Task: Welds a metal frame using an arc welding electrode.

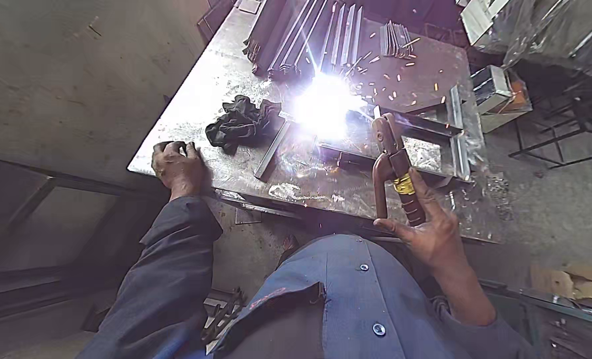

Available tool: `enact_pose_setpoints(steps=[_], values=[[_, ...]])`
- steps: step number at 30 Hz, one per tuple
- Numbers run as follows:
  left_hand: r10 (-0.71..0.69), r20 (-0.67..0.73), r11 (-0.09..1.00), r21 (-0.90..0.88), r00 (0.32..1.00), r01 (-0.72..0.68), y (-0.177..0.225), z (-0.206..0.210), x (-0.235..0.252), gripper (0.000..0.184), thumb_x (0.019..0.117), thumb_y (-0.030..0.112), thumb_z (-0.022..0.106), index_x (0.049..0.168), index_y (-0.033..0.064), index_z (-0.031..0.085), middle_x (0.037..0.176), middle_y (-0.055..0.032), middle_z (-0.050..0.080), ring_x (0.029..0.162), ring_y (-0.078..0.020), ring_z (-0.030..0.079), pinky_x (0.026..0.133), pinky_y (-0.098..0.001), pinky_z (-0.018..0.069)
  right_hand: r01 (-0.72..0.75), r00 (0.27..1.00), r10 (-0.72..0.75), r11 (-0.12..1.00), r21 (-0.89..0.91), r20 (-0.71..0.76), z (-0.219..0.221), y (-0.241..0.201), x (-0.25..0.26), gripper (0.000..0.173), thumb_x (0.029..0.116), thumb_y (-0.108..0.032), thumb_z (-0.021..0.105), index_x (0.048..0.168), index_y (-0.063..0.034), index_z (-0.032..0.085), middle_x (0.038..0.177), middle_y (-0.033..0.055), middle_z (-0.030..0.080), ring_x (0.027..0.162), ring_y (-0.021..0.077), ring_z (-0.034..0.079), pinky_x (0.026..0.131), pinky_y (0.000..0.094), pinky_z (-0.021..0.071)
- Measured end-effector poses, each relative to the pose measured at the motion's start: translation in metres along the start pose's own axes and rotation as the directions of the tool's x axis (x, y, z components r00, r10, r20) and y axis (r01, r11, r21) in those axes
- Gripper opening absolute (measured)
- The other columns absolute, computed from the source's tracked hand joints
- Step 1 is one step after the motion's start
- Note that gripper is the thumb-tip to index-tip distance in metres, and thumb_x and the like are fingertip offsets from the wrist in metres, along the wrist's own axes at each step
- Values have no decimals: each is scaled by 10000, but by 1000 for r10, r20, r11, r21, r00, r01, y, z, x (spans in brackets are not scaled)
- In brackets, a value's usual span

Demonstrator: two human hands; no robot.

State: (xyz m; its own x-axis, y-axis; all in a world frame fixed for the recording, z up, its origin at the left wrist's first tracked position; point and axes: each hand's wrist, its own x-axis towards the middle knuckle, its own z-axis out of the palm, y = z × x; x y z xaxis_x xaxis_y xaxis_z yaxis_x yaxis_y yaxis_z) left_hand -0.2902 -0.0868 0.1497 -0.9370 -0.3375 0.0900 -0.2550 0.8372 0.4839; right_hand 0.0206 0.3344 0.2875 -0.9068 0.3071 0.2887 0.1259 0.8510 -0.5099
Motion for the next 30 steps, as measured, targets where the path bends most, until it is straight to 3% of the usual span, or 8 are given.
enact_pose_setpoints(steps=[3,15,18,24,30], values=[[2,-6,1000,-2,1000,-2,0,0,0,453,1037,421,517,1229,50,692,1447,-238,548,1365,-433,505,1122,-633,380,0,1000,0,1000,6,11,-1,0,-1,1060,724,-779,741,1540,-150,488,1156,127,720,943,167,692,808,381,592],[6,-2,1000,-13,1000,-6,1,-1,-2,460,1038,429,513,1231,52,692,1444,-243,548,1361,-439,507,1118,-639,385,3,1000,-3,1000,-16,-13,1,0,-1,1052,730,-791,720,1542,-165,486,1133,138,731,899,178,707,763,405,594],[11,4,1000,-25,1000,-11,2,-4,-3,459,1042,415,512,1240,41,688,1441,-255,546,1360,-441,506,1124,-633,379,28,999,-27,999,23,-45,1,0,-2,1060,730,-752,758,1524,-100,498,1166,155,707,947,163,686,816,355,585],[29,-8,999,-13,1000,-29,-2,1,1,481,1044,430,503,1239,27,680,1438,-263,546,1366,-457,499,1124,-645,378,4,1000,-4,1000,18,-11,1,3,-1,1057,723,-759,756,1537,-137,492,1108,143,713,855,163,672,740,377,582],[13,-6,1000,-12,1000,-13,-2,2,2,470,1043,430,505,1241,44,687,1444,-251,547,1363,-448,504,1116,-650,381,-13,1000,13,999,35,0,2,3,-3,1060,720,-763,758,1537,-142,492,1121,131,714,888,159,673,769,371,582]])
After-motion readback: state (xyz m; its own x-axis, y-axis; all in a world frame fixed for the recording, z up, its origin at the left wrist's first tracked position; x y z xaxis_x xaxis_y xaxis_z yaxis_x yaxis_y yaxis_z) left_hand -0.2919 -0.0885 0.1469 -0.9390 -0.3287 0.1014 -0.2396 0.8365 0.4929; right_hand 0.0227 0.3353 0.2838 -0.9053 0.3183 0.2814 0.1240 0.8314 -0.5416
